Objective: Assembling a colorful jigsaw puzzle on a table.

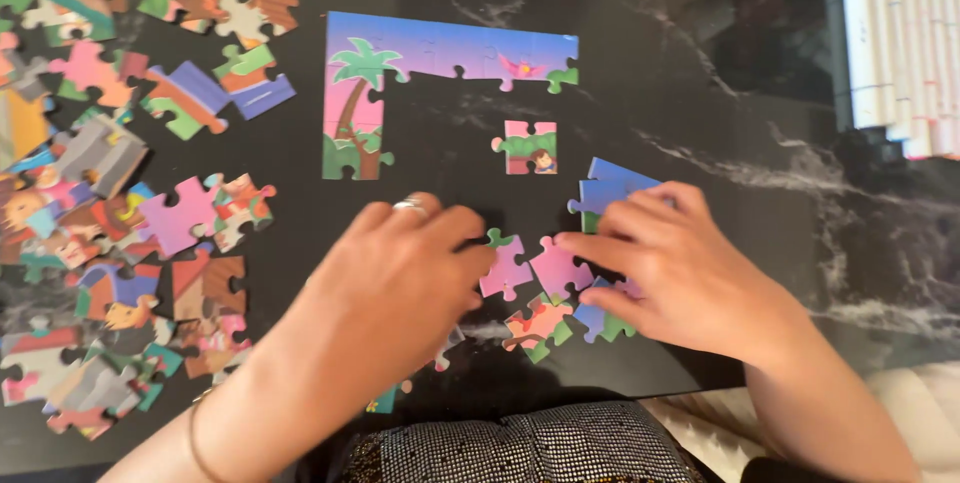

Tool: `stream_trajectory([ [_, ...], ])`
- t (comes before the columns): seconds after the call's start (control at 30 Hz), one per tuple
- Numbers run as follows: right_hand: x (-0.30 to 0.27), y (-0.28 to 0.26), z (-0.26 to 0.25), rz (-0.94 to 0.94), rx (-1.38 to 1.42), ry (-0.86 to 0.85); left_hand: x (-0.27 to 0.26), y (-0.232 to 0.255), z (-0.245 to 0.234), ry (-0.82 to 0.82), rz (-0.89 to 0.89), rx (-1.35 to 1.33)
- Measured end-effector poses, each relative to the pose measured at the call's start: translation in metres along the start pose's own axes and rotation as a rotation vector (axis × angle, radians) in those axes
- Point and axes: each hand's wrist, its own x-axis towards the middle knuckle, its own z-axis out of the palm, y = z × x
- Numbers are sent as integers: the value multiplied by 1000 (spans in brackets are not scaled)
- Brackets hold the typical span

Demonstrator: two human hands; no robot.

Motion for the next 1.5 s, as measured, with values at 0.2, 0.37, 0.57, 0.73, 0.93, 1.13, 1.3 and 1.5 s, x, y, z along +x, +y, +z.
stream_trajectory([
  [0.2,3,3,10,30,84,-18,18,6,28,-52,122,106],
  [0.37,8,1,10,12,123,66,15,-8,22,0,105,66],
  [0.57,14,3,15,141,283,55,13,-16,10,53,44,4],
  [0.73,16,-3,20,183,309,130,7,-23,8,76,-90,118],
  [0.93,19,-8,25,244,190,158,9,-16,22,14,-133,67],
  [1.13,16,-11,33,228,152,156,12,-15,21,-37,-85,-108],
  [1.3,18,-12,31,204,172,176,10,-16,23,191,-26,-261],
  [1.5,23,-16,25,187,402,208,18,-11,24,172,-33,-430],
])
